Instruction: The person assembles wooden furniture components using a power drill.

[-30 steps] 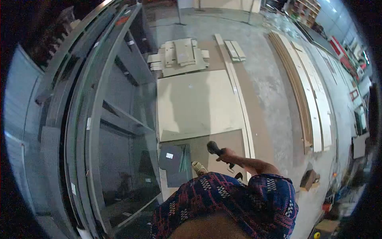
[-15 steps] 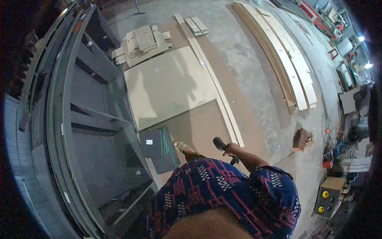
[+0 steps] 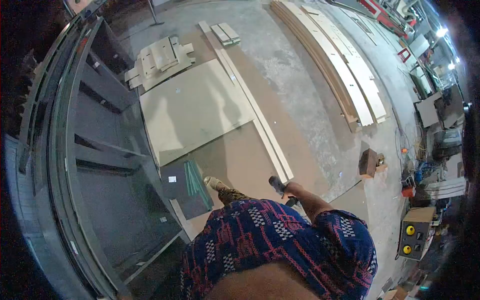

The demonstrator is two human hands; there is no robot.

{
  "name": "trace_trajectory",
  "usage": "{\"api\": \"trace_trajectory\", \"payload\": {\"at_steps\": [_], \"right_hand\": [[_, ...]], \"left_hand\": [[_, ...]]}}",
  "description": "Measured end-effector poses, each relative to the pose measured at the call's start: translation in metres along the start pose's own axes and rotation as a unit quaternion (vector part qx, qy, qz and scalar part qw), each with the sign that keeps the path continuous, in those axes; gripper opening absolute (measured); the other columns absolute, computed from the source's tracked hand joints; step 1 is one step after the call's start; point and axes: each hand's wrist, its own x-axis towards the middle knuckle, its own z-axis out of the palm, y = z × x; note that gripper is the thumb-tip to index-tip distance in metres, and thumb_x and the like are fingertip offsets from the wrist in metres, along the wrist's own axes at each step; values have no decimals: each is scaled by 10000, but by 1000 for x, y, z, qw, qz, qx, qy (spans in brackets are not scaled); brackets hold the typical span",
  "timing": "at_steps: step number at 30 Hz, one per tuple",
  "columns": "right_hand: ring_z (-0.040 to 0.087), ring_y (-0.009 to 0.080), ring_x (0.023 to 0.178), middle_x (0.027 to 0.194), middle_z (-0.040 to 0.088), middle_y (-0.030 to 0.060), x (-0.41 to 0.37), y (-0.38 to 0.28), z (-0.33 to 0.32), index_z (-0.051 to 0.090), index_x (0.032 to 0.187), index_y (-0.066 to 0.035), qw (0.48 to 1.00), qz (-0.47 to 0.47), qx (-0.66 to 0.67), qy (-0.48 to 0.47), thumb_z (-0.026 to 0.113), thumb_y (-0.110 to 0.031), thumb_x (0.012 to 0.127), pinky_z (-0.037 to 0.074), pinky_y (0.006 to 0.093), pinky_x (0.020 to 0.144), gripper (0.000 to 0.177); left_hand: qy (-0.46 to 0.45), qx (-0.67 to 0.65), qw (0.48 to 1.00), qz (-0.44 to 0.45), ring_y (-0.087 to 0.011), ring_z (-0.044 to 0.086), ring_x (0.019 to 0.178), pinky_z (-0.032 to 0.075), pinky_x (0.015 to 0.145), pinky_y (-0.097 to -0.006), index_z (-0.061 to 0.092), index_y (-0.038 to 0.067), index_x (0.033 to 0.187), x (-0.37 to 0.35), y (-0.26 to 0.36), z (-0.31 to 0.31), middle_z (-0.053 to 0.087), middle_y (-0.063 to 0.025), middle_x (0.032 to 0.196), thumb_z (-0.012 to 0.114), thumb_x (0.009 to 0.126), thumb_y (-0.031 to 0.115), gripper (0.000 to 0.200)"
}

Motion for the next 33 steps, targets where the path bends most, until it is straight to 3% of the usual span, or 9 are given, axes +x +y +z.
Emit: {"api": "trace_trajectory", "payload": {"at_steps": [7,9,13,15,16,20,25,28,33], "right_hand": [[632,278,802,879,652,116,7,23,18,668,895,-89,996,-54,-43,59,788,-369,453,502,384,657,537],[633,271,798,859,653,117,1,25,19,667,884,-83,993,-88,-49,61,780,-365,455,503,389,645,525],[636,251,785,820,653,118,-9,23,7,672,864,-81,999,20,-30,23,765,-363,460,500,378,648,502],[635,245,779,816,652,115,3,35,3,675,857,-79,1000,-3,13,18,766,-362,466,494,366,668,491],[635,244,778,820,653,113,-2,37,0,675,857,-78,998,-16,54,28,767,-361,466,493,365,674,491],[633,258,723,802,653,124,15,71,9,668,853,-55,988,-81,103,84,745,-319,484,495,365,638,461],[636,294,708,791,649,153,9,57,-32,661,809,-38,988,19,143,62,655,-262,571,491,383,622,327],[621,343,721,826,628,202,56,108,-23,651,824,-31,985,-116,104,70,620,-292,650,482,395,644,316],[644,241,669,733,647,129,60,129,-67,665,837,-20,968,-43,234,84,748,-261,565,489,342,588,373]], "left_hand": [[255,-33,963,80,-335,190,1302,170,1006,-600,269,81,1368,-33,58,-1,269,-178,1378,466,803,610,798],[271,-76,949,143,-339,274,1246,224,1000,-546,328,62,1325,-75,109,-27,332,-189,1334,546,763,432,707],[72,-161,905,386,-356,406,1158,299,995,-464,419,25,1253,-200,204,-5,436,-207,1262,659,683,146,630],[-142,-239,856,437,-380,407,1164,287,1001,-467,409,8,1255,-264,229,32,464,-206,1237,649,656,125,655],[-319,-195,767,522,-372,406,1171,292,998,-449,395,8,1264,-287,245,22,464,-202,1239,645,680,157,653],[-588,-126,669,437,-348,485,1099,365,942,-365,488,1,1172,-426,256,104,532,-203,1145,628,740,222,505],[-680,-6,573,457,-349,487,1096,368,940,-367,495,1,1165,-484,309,94,534,-204,1142,625,744,226,494],[-690,27,556,463,-349,488,1095,370,939,-368,498,1,1161,-501,346,78,535,-204,1140,623,747,228,488],[-685,36,535,493,-350,490,1093,372,936,-370,505,1,1153,-543,421,45,537,-205,1137,619,750,231,478]]}}
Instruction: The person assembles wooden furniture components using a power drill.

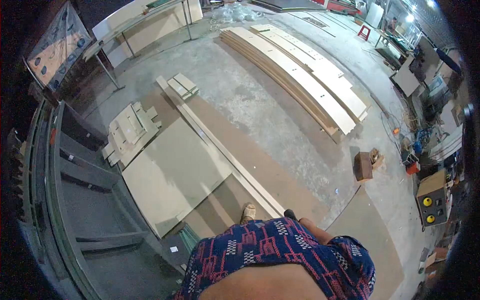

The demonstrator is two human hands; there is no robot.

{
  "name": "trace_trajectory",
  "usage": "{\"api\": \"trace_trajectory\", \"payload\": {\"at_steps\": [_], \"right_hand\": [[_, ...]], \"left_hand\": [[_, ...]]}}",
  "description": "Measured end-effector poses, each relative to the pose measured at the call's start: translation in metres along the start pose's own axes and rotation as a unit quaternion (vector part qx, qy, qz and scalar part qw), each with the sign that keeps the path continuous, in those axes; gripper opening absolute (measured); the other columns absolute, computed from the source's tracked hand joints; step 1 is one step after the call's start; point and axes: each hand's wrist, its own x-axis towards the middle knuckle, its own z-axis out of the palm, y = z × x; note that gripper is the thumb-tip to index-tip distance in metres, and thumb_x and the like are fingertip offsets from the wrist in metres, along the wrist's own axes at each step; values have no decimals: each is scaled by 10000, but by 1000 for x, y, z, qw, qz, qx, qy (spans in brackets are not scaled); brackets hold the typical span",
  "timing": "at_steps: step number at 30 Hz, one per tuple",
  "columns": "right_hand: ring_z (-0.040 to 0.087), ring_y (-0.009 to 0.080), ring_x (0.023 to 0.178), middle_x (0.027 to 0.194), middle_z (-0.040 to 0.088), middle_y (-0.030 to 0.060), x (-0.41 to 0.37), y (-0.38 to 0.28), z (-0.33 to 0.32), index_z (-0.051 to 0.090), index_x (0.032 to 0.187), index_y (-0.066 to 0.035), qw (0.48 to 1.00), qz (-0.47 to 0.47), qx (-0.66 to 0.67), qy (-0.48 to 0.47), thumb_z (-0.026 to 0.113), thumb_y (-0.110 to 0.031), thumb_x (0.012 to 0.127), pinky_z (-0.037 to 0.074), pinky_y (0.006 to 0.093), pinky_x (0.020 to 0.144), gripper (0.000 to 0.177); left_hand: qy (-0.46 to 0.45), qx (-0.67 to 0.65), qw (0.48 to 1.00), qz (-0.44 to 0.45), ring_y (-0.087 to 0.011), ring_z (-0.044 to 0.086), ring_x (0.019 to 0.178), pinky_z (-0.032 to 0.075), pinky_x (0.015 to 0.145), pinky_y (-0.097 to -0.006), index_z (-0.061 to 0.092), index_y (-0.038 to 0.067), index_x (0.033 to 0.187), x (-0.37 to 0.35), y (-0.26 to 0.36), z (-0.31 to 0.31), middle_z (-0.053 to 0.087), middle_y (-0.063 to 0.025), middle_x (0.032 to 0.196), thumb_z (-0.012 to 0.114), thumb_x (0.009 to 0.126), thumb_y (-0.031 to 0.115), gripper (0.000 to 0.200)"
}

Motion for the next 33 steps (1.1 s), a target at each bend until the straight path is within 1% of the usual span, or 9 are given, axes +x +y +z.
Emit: {"api": "trace_trajectory", "payload": {"at_steps": [4,8,12,17,19,24,29,31,33], "right_hand": [[643,247,651,736,649,123,-16,-50,-35,658,835,-4,989,106,76,70,744,-247,578,488,338,576,364],[617,219,577,699,634,101,-19,-85,-53,649,793,-3,975,191,81,78,749,-194,607,475,350,519,285],[616,220,578,697,633,101,-4,-82,-75,648,793,-2,972,193,105,83,747,-193,609,474,350,520,283],[614,221,578,696,632,100,53,-92,-163,647,792,0,971,159,155,82,745,-191,613,473,351,521,280],[613,222,578,695,631,100,65,-96,-179,646,792,0,970,153,166,88,744,-191,614,472,351,521,278],[611,223,578,694,630,100,77,-109,-177,645,791,2,965,136,190,118,742,-189,618,471,351,523,275],[610,225,578,692,629,100,140,-144,-251,644,791,3,962,120,203,135,739,-188,621,471,351,524,272],[609,226,578,691,628,100,178,-161,-292,644,791,3,964,111,200,137,738,-187,623,470,351,524,271],[608,226,578,691,627,100,215,-177,-335,643,790,4,965,109,196,140,737,-187,624,470,351,524,270]], "left_hand": [[-1,44,996,80,-350,491,1091,374,934,-372,510,1,1147,34,74,-26,539,-206,1134,617,754,234,470],[2,81,984,156,-351,492,1089,376,933,-373,515,1,1142,53,146,-45,540,-207,1132,614,757,237,462],[-10,115,975,187,-351,494,1087,378,931,-375,520,1,1136,61,214,-57,542,-208,1129,611,760,240,455],[-25,143,975,169,-352,496,1085,381,928,-377,526,1,1128,84,336,-67,544,-209,1126,608,764,244,445],[-38,152,975,158,-352,496,1084,382,927,-378,529,2,1125,93,346,-67,545,-209,1125,607,765,245,442],[-96,161,975,119,-353,498,1081,384,925,-380,535,2,1118,114,306,-76,547,-210,1122,603,769,249,433],[-193,63,974,98,-353,500,1079,387,923,-382,541,2,1111,160,355,-70,549,-211,1119,600,773,252,425],[-230,-71,963,125,-353,501,1078,388,922,-382,544,2,1108,183,393,-59,550,-211,1117,598,774,254,422],[-263,-216,927,161,-354,501,1077,389,921,-383,546,2,1105,205,440,-52,551,-211,1116,597,776,255,418]]}}
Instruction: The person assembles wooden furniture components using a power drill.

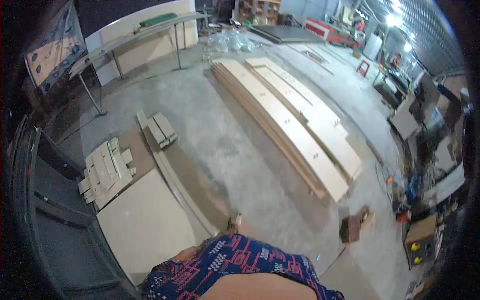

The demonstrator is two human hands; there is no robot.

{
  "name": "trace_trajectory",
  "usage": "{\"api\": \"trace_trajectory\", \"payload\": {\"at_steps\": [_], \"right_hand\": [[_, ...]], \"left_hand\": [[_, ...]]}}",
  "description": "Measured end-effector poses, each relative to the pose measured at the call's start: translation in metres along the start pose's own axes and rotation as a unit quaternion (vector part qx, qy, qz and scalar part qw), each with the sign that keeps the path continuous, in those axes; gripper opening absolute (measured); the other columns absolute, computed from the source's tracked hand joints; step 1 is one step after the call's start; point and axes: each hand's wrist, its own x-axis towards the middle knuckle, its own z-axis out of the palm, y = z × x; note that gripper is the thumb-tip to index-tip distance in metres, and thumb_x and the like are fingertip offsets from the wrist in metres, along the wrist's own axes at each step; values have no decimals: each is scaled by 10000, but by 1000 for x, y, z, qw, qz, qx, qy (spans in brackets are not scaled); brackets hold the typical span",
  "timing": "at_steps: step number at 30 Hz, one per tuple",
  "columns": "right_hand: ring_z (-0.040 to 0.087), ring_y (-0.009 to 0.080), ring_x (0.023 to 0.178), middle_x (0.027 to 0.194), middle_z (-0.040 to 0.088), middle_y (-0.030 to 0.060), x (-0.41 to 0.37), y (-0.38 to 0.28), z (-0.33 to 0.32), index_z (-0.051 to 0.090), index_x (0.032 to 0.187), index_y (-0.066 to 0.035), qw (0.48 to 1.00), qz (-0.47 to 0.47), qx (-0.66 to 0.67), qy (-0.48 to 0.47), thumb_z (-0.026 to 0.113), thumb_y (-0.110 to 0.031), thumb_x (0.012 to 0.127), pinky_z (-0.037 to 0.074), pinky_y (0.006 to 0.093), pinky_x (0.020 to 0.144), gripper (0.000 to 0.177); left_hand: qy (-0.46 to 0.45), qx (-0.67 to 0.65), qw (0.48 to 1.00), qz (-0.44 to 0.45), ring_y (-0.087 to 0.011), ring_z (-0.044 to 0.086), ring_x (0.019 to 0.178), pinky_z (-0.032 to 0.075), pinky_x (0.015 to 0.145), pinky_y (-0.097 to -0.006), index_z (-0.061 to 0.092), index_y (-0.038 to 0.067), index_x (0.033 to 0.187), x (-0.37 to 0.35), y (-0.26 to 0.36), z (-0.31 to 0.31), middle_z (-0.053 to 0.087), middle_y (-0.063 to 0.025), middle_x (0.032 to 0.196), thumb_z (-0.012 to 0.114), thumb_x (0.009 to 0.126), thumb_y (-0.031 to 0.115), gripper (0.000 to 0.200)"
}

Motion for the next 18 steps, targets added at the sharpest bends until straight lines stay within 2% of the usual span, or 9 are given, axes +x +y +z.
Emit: {"api": "trace_trajectory", "payload": {"at_steps": [2,3,4,6,9,11,13,18], "right_hand": [[607,227,578,690,627,99,40,-38,-24,643,790,5,1000,-1,-7,1,737,-186,626,469,351,525,269],[607,227,578,690,627,99,54,-55,-36,643,790,5,1000,2,-11,-2,736,-186,626,469,351,525,268],[607,227,578,690,626,99,68,-71,-49,642,790,5,1000,3,-14,-3,736,-185,627,469,352,525,267],[606,228,578,689,626,99,92,-98,-73,642,790,6,1000,2,-19,-2,735,-185,628,469,352,526,266],[605,229,578,688,625,99,116,-134,-102,641,789,6,1000,-5,-19,1,733,-184,630,468,352,526,264],[604,229,578,687,624,99,129,-154,-117,641,789,7,1000,-9,-18,0,732,-183,632,468,352,527,263],[603,230,578,687,624,99,145,-175,-129,640,789,8,1000,-17,-18,-1,731,-183,633,467,352,527,262],[602,231,578,685,622,99,198,-230,-154,639,788,9,999,-33,-17,-10,729,-181,637,466,352,528,259]], "left_hand": [[-1,-11,999,34,-354,502,1076,390,920,-384,549,2,1102,49,46,2,551,-212,1115,596,778,257,415],[0,97,995,-1,-348,509,1068,397,911,-386,552,11,1106,75,75,-2,557,-207,1110,586,777,288,432],[-2,317,947,-47,-343,516,1060,403,902,-389,555,19,1110,102,112,-4,563,-203,1105,576,776,320,450],[-10,557,828,-69,-332,530,1043,417,884,-394,562,37,1117,144,175,-8,574,-194,1095,557,774,382,487],[43,657,752,-33,-325,552,1007,436,859,-381,566,60,1135,201,260,-21,600,-187,1048,552,748,436,539],[133,573,805,-73,-314,555,1011,433,866,-376,556,58,1150,220,325,-7,605,-178,1051,578,725,424,561],[184,558,809,13,-297,545,1037,432,870,-366,545,72,1168,249,372,5,582,-170,1104,597,716,412,568],[95,507,854,71,-309,508,1089,408,914,-357,529,52,1180,307,423,41,519,-186,1193,611,715,433,607]]}}
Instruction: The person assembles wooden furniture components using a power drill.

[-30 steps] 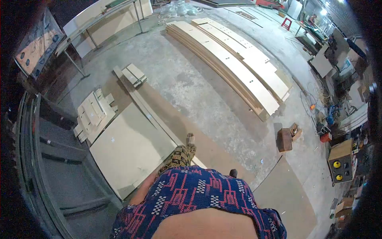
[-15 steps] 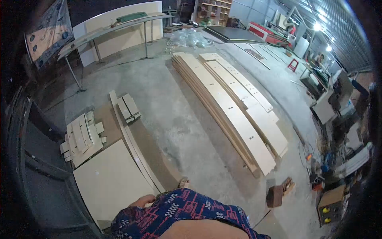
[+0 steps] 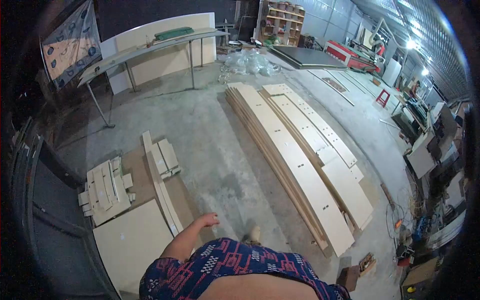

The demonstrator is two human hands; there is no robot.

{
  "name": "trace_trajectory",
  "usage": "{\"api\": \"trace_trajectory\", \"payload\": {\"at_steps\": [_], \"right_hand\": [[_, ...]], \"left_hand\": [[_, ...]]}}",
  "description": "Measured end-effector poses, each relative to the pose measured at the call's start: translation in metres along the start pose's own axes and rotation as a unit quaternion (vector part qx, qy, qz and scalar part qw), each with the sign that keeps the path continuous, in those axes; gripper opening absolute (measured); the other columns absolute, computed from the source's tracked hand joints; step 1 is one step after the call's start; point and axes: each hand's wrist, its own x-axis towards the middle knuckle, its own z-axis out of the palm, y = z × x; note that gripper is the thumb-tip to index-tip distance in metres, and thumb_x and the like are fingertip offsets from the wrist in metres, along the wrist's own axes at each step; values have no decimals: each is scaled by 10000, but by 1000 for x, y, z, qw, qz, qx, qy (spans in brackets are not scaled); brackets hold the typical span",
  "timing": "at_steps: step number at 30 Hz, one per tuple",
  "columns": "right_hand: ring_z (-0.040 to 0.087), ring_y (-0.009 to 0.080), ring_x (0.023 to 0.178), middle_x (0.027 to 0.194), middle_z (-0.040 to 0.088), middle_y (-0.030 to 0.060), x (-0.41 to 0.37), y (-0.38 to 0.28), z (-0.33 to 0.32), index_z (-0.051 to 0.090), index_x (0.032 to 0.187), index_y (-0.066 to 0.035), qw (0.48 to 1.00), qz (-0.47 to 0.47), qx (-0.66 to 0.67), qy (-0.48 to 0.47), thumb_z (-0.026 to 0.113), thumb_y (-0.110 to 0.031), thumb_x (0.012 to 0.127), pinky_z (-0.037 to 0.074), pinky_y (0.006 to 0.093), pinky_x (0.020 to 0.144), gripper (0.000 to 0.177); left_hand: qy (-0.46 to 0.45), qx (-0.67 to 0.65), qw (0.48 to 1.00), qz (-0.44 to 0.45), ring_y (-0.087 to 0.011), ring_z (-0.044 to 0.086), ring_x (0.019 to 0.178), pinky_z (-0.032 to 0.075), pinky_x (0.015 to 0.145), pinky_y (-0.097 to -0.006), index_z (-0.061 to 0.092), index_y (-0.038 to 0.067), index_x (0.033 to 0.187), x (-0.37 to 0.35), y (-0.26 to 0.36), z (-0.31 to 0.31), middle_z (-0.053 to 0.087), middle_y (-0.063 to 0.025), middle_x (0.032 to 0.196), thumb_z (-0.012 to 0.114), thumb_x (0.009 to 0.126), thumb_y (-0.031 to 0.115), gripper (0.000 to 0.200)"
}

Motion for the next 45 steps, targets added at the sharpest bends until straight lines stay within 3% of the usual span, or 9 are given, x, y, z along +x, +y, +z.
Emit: {"api": "trace_trajectory", "payload": {"at_steps": [4,7,12,18,25,32,38,41,45], "right_hand": [[600,232,578,684,621,99,61,-48,-29,638,787,10,1000,-7,8,-9,727,-180,640,466,352,529,257],[599,233,578,683,620,98,110,-92,-58,638,787,11,1000,-17,7,-15,726,-179,642,465,353,530,255],[597,235,578,682,619,98,181,-172,-110,637,786,12,999,-42,-14,-27,724,-178,645,464,353,531,252],[595,237,578,680,617,98,236,-265,-141,635,786,14,996,-68,-40,-44,721,-176,649,463,353,532,249],[593,239,578,678,615,98,300,-369,-126,634,785,16,996,-50,-55,-51,718,-174,654,462,354,534,245],[590,241,578,676,613,97,350,-486,-87,632,784,18,997,-3,-67,-37,714,-172,659,460,354,535,242],[588,242,579,674,612,97,374,-582,-63,631,783,19,997,-3,-67,-39,712,-171,663,459,354,537,239],[587,243,579,673,611,97,398,-626,-53,630,783,20,996,-11,-70,-47,710,-170,666,459,354,537,237],[586,244,579,672,610,97,445,-699,-42,629,782,21,995,-26,-85,-55,708,-169,668,458,355,538,235]], "left_hand": [[12,33,999,38,-325,493,1105,385,946,-364,500,15,1195,48,0,-42,509,-207,1200,627,703,461,676],[-26,49,989,-136,-323,494,1104,384,945,-361,497,-7,1188,55,-8,-66,508,-225,1190,630,702,465,690],[-4,-61,961,-271,-316,505,1087,392,931,-358,497,-11,1182,69,-27,-95,520,-220,1172,631,706,444,672],[80,-216,930,-288,-307,518,1068,402,915,-354,497,-15,1176,113,-8,-115,533,-214,1151,633,711,420,650],[66,-268,910,-309,-297,533,1046,414,897,-349,497,-20,1168,185,-28,-175,548,-208,1126,634,717,391,626],[63,-230,924,-299,-287,548,1023,425,878,-344,497,-25,1161,257,-108,-311,564,-201,1101,636,723,363,601],[207,-94,967,-115,-279,562,1004,435,862,-340,497,-30,1154,391,-170,-472,577,-195,1080,637,728,339,580],[291,-224,923,-112,-276,584,950,450,831,-339,494,-20,1169,408,-102,-572,606,-183,1018,637,731,325,576],[203,-246,942,-104,-276,592,917,458,801,-348,499,-25,1164,432,-82,-640,613,-193,993,645,727,337,585]]}}
